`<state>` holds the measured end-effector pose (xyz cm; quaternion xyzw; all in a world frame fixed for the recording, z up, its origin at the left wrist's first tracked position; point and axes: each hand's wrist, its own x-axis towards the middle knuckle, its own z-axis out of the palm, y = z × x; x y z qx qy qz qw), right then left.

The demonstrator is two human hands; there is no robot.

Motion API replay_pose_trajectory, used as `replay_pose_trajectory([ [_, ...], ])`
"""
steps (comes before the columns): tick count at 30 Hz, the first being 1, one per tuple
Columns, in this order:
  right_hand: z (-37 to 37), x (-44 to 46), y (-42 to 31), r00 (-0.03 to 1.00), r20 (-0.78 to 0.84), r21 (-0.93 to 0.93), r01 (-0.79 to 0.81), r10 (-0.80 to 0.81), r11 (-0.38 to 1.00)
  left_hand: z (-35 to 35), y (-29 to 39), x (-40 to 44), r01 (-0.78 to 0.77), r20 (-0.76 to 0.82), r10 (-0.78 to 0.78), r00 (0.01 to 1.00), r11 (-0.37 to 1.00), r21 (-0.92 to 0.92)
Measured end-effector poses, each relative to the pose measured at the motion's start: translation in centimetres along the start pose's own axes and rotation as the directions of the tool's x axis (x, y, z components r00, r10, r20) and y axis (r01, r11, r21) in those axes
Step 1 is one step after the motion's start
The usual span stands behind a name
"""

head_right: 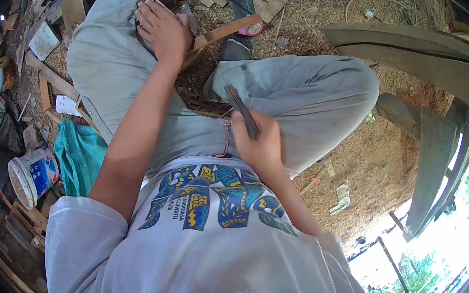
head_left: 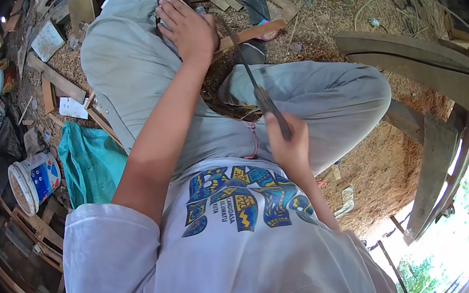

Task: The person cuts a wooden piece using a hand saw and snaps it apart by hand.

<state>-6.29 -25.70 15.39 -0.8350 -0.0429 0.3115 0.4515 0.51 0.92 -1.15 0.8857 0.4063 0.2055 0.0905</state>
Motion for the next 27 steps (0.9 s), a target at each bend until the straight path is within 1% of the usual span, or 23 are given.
replay_pose_trajectory([
  [2,2.5,4.5,-0.8,0.982,-0.028,-0.007,0.189,-0.189,0.982,-0.2,0.1,0.1,0.007,0.027,-0.007,1.0,1.0,0.017],
  [3,2.8,5.0,-1.0,0.981,-0.018,-0.008,0.191,-0.191,0.982,-0.4,0.0,-0.1,0.018,0.054,-0.02,0.998,0.999,0.04],
  [5,3.0,5.8,-1.6,0.992,-0.019,0.036,0.128,-0.128,0.991,-0.8,0.2,0.0,0.025,0.053,-0.027,0.998,0.999,0.044],
  [7,1.5,2.2,-0.8,0.991,-0.038,0.009,0.126,-0.126,0.992,-0.8,0.6,-0.2,0.013,0.072,-0.016,0.997,0.999,0.038],
  [9,-0.1,-0.5,-0.2,0.999,0.024,0.04,0.043,-0.044,0.998,-0.6,0.4,-0.1,0.034,0.061,-0.036,0.997,0.999,0.033],
  [11,1.1,0.7,-0.1,0.999,-0.003,0.06,0.046,-0.046,0.997,-0.3,0.1,0.0,0.032,0.055,-0.034,0.998,0.999,0.033],
  [13,3.2,3.4,-1.5,0.991,-0.018,0.021,0.134,-0.133,0.991,-0.5,0.2,0.1,0.03,0.045,-0.031,0.999,0.999,0.032],
  [14,3.8,3.6,-1.2,0.997,0.015,0.082,0.078,-0.079,0.994,-0.6,0.3,0.2,0.044,0.048,-0.046,0.998,0.998,0.043],
  [15,3.3,3.5,-0.8,0.996,0.017,0.081,0.081,-0.083,0.993,-0.7,0.3,0.3,0.054,0.052,-0.057,0.997,0.997,0.053],
  [17,0.9,1.1,0.3,0.99,-0.039,0.043,0.135,-0.134,0.99,-0.4,0.2,-0.3,0.041,0.06,-0.044,0.997,0.997,0.058],
  [18,-0.7,-1.1,-0.2,0.997,0.007,0.099,0.079,-0.08,0.992,-0.2,0.2,0.1,0.029,0.044,-0.032,0.999,0.998,0.062],
  [19,-1.1,-1.9,0.1,0.997,-0.002,0.103,0.075,-0.076,0.992,0.0,0.2,0.2,0.02,0.048,-0.022,0.999,0.998,0.058],
  [21,-1.4,-2.8,0.8,1.0,0.024,-0.024,0.015,-0.014,1.0,-0.1,0.0,0.1,0.01,0.017,-0.011,1.0,0.997,0.076],
  [22,-0.6,-1.9,-0.3,0.991,0.013,0.043,0.135,-0.136,0.99,-0.2,0.1,0.0,0.005,0.016,-0.006,1.0,0.997,0.075],
  [23,0.9,0.6,-0.3,0.99,0.01,0.046,0.144,-0.144,0.989,-0.3,0.2,0.1,0.004,0.019,-0.005,1.0,0.998,0.057],
  [24,2.5,3.5,0.0,0.986,-0.026,0.064,0.169,-0.168,0.984,-0.5,0.1,-0.3,0.008,0.03,-0.009,1.0,0.999,0.043],
  [25,3.2,4.7,-1.3,0.979,-0.056,0.082,0.198,-0.194,0.977,-0.8,-0.1,-0.6,0.015,0.024,-0.016,1.0,0.999,0.05],
  [26,2.3,4.3,-2.9,0.999,0.012,0.139,0.044,-0.047,0.989,-0.9,0.1,-0.3,0.039,0.041,-0.04,0.998,0.998,0.039],
  [27,1.8,3.4,-2.4,0.999,0.01,0.147,0.052,-0.054,0.988,-1.0,0.3,0.0,0.056,0.067,-0.057,0.996,0.998,0.026],
])
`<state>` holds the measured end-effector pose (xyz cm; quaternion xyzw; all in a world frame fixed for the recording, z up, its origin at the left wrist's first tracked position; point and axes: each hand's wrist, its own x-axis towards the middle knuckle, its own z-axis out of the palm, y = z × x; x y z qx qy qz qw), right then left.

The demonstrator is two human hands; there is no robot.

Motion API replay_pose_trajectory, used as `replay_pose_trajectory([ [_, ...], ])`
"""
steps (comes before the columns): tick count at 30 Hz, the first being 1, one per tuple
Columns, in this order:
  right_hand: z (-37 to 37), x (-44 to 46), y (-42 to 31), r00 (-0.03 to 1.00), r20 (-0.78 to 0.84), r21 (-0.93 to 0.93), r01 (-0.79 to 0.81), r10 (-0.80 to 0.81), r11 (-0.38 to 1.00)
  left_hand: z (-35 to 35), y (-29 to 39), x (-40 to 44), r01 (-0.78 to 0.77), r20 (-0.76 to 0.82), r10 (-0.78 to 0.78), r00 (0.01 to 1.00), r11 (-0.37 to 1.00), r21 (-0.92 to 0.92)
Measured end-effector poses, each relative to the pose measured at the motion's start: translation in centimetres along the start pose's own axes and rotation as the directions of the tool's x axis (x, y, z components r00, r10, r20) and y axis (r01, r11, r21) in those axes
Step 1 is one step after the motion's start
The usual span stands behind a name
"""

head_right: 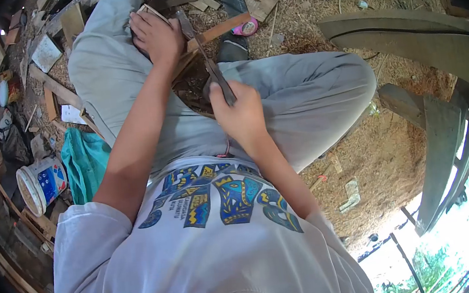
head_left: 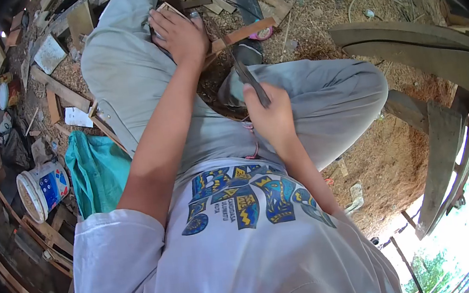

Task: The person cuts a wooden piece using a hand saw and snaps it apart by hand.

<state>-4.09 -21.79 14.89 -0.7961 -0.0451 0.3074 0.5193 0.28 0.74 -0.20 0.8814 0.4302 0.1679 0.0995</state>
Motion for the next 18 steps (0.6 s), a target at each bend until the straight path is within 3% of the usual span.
replay_pose_trajectory([
  [2,-1.9,-3.1,1.8,0.996,0.006,-0.191,0.084,-0.084,0.978,0.1,0.0,-0.1,-0.014,0.018,0.014,1.0,1.0,0.026],
  [6,-1.9,-4.2,1.2,0.997,-0.027,-0.059,0.077,-0.079,0.995,0.1,0.0,-0.3,-0.021,0.0,0.021,1.0,1.0,0.003],
  [7,-0.7,-1.6,1.6,0.994,-0.04,-0.204,0.09,-0.1,0.975,0.0,0.0,-0.1,-0.028,-0.008,0.028,1.0,1.0,-0.01],
  [10,1.8,3.3,1.6,0.988,-0.039,-0.112,0.142,-0.147,0.984,-0.3,-0.1,0.1,-0.019,0.028,0.019,0.999,1.0,-0.002],
  [12,1.3,2.1,1.7,0.998,-0.015,-0.051,0.064,-0.065,0.997,-0.5,0.2,-0.8,-0.036,0.02,0.036,0.999,0.999,0.005],
  [14,0.3,-0.4,3.0,0.992,-0.038,-0.09,0.114,-0.118,0.989,-0.6,0.9,-1.0,-0.064,0.005,0.064,0.998,0.998,0.005],
  [18,1.0,-1.8,2.2,0.996,-0.021,0.059,-0.089,0.09,0.994,-0.9,1.0,-0.7,-0.036,0.025,0.036,0.999,0.999,0.026],
])
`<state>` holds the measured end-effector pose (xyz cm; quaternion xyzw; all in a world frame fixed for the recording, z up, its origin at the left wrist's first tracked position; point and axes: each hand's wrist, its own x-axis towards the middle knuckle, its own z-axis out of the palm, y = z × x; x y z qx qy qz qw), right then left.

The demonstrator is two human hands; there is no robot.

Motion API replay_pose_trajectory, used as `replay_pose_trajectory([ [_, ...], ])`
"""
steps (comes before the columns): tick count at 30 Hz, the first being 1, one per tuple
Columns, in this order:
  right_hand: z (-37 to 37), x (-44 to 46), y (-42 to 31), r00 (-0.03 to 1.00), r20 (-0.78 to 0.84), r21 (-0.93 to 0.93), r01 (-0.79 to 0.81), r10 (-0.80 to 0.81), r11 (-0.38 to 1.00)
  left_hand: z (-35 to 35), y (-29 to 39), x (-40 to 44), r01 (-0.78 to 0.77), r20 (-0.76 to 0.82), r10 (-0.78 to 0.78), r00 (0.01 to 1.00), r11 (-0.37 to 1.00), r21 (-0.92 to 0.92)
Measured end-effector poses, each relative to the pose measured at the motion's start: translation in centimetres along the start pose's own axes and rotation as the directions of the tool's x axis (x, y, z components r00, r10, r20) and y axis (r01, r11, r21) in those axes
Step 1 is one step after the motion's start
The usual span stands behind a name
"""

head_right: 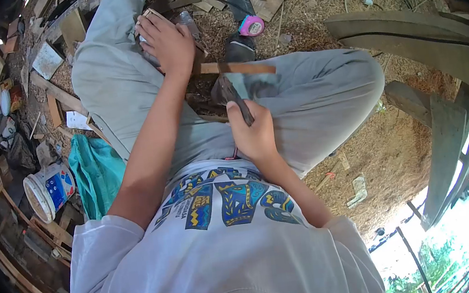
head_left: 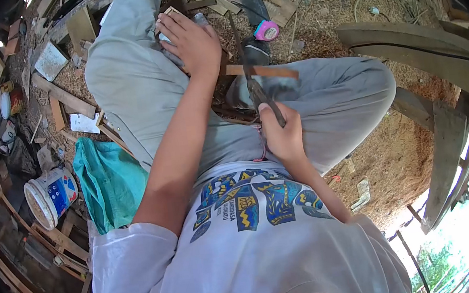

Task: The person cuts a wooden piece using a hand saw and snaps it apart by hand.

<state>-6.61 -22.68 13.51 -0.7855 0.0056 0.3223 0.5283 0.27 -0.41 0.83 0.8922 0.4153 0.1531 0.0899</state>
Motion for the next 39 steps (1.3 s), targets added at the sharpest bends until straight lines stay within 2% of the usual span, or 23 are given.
replay_pose_trajectory([
  [2,0.7,0.4,-0.8,0.996,-0.017,0.157,-0.08,0.084,0.984,-0.2,-0.2,0.2,0.02,0.02,-0.02,1.0,0.999,-0.034],
  [5,1.2,0.3,1.4,0.999,-0.035,0.13,-0.023,0.027,0.991,0.1,-0.1,0.2,0.023,0.005,-0.023,1.0,0.999,-0.037],
  [8,1.0,0.2,-0.8,0.998,-0.028,0.154,-0.053,0.058,0.987,0.2,0.1,0.2,0.036,-0.016,-0.038,0.999,0.996,-0.076],
  [12,1.3,0.3,-0.2,0.998,-0.036,0.209,-0.043,0.051,0.977,0.1,0.1,0.4,0.071,-0.028,-0.075,0.997,0.99,-0.122],
  [15,1.2,0.3,-0.5,0.997,-0.012,0.303,-0.065,0.072,0.951,0.2,0.0,0.4,0.081,-0.033,-0.091,0.995,0.971,-0.225],
  [17,0.9,0.6,-1.5,0.992,0.057,0.39,-0.129,0.116,0.912,0.5,-0.2,0.5,0.108,-0.056,-0.136,0.989,0.928,-0.357],
  [20,0.8,1.7,-3.2,0.987,0.15,0.472,-0.129,0.064,0.872,-0.1,-0.2,0.3,0.076,-0.123,-0.148,0.981,0.884,-0.461],
  [24,2.2,1.7,-5.5,0.99,0.143,0.478,-0.085,0.018,0.874,0.2,-0.4,0.3,0.026,-0.168,-0.122,0.978,0.875,-0.483],
  [26,3.2,0.3,-3.8,0.995,0.088,0.231,0.029,-0.05,0.973,-0.4,-0.2,0.2,-0.062,-0.242,-0.074,0.967,0.856,-0.513],
  [27,3.5,0.6,-1.0,0.989,0.104,0.181,0.086,-0.107,0.98,-0.9,-0.4,0.2,-0.066,-0.251,-0.076,0.965,0.855,-0.515],
  [28,3.4,0.6,0.7,0.988,0.105,0.178,0.095,-0.115,0.979,-1.5,-0.7,0.0,-0.093,-0.21,-0.028,0.977,0.833,-0.545],
  [30,2.4,0.7,2.5,0.985,-0.027,0.262,0.172,-0.171,0.95,-2.5,-1.3,0.0,-0.116,-0.179,0.014,0.984,0.807,-0.578],
  [31,1.4,0.0,1.3,0.992,-0.037,0.28,0.128,-0.123,0.951,-3.2,-1.6,-0.1,-0.103,-0.005,0.123,0.992,0.802,-0.588],
  [32,0.6,0.2,1.7,0.992,-0.035,0.279,0.123,-0.118,0.953,-4.0,-2.0,-0.4,-0.087,0.172,0.233,0.957,0.798,-0.596],
  [33,-0.1,0.5,2.2,0.974,-0.099,0.216,0.221,-0.203,0.951,-5.0,-2.3,-0.9,-0.122,0.234,0.314,0.92,0.797,-0.591],
  [34,-0.6,0.7,2.5,0.943,-0.158,0.149,0.315,-0.292,0.937,-6.0,-2.7,-1.8,-0.123,0.239,0.318,0.918,0.798,-0.59],
  [36,-1.4,1.1,2.2,0.944,-0.202,0.198,0.299,-0.26,0.933,-7.7,-3.3,-3.1,-0.345,0.339,0.569,0.749,0.772,-0.534],
  [37,-1.6,1.3,2.0,0.944,-0.239,0.244,0.284,-0.226,0.928,-8.0,-3.4,-3.4,-0.347,0.339,0.569,0.75,0.773,-0.531],
  [39,-1.6,1.5,1.9,0.954,-0.222,0.307,0.265,-0.202,0.914,-8.2,-3.6,-4.1,-0.459,0.238,0.627,0.741,0.733,-0.502],
])
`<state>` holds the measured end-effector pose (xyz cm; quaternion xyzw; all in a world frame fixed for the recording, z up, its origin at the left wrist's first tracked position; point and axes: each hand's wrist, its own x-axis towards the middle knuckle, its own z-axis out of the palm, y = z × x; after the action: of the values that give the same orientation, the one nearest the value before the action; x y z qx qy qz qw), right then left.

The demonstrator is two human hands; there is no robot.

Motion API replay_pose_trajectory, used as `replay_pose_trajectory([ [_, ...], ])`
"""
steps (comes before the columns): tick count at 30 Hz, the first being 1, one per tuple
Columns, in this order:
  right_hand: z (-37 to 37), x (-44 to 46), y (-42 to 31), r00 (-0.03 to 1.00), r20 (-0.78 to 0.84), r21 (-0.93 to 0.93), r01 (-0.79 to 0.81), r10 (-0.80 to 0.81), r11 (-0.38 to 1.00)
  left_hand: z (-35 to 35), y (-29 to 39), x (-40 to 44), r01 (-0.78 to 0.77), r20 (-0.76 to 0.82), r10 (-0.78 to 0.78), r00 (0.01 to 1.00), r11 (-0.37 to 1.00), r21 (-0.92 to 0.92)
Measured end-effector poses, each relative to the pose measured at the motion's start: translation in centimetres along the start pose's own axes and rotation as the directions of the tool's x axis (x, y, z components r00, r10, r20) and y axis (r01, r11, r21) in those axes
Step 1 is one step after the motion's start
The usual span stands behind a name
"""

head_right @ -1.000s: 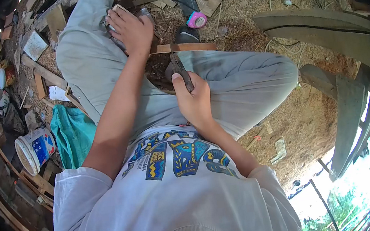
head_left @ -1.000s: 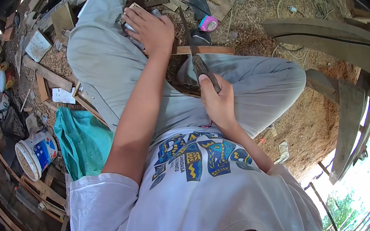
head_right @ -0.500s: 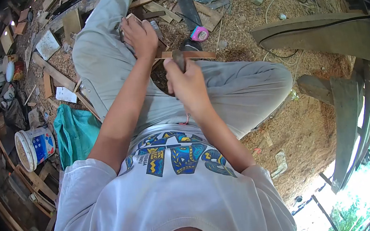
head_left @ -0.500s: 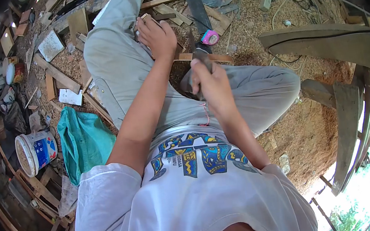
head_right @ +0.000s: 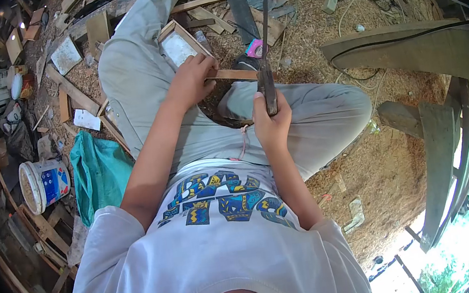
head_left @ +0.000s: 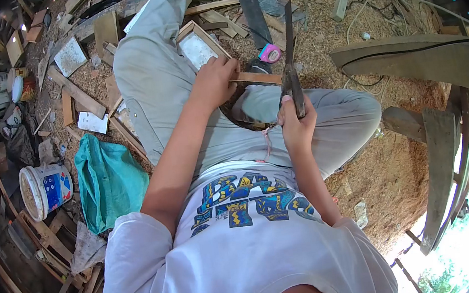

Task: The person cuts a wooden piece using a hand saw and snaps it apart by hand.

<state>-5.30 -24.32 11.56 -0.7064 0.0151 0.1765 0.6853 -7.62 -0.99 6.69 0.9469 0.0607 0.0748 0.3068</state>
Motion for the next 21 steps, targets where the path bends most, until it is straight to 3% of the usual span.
replay_pose_trajectory([
  [2,0.0,-0.1,0.1,1.0,0.007,0.057,-0.029,0.029,0.998,0.0,-0.3,0.4,-0.001,0.036,0.001,0.999,1.0,0.0],
  [5,0.0,-0.2,0.8,1.0,0.006,-0.013,-0.014,0.014,1.0,-0.1,-0.4,0.6,0.036,0.063,-0.035,0.997,0.999,-0.013],
  [7,-0.2,-0.1,1.7,0.993,0.072,-0.163,0.103,-0.092,0.981,0.0,-0.5,0.8,0.069,0.056,-0.068,0.996,0.997,-0.024],
  [9,-0.4,-0.2,1.9,0.994,0.083,-0.165,0.086,-0.073,0.983,0.5,-0.8,0.9,0.169,0.023,-0.168,0.986,0.985,-0.036],
  [16,0.1,-0.5,0.6,0.997,0.078,-0.167,0.029,-0.016,0.985,1.1,0.5,0.8,0.182,-0.104,-0.175,0.979,0.982,0.057],
  [19,0.3,-1.2,-1.2,0.992,0.083,-0.17,-0.076,0.091,0.982,1.3,0.2,1.0,0.204,-0.004,-0.205,0.979,0.975,0.087],
  [21,-0.1,-0.9,-0.3,0.994,0.109,-0.24,0.015,0.012,0.971,1.4,0.3,1.0,0.233,0.009,-0.235,0.972,0.968,0.088],
])
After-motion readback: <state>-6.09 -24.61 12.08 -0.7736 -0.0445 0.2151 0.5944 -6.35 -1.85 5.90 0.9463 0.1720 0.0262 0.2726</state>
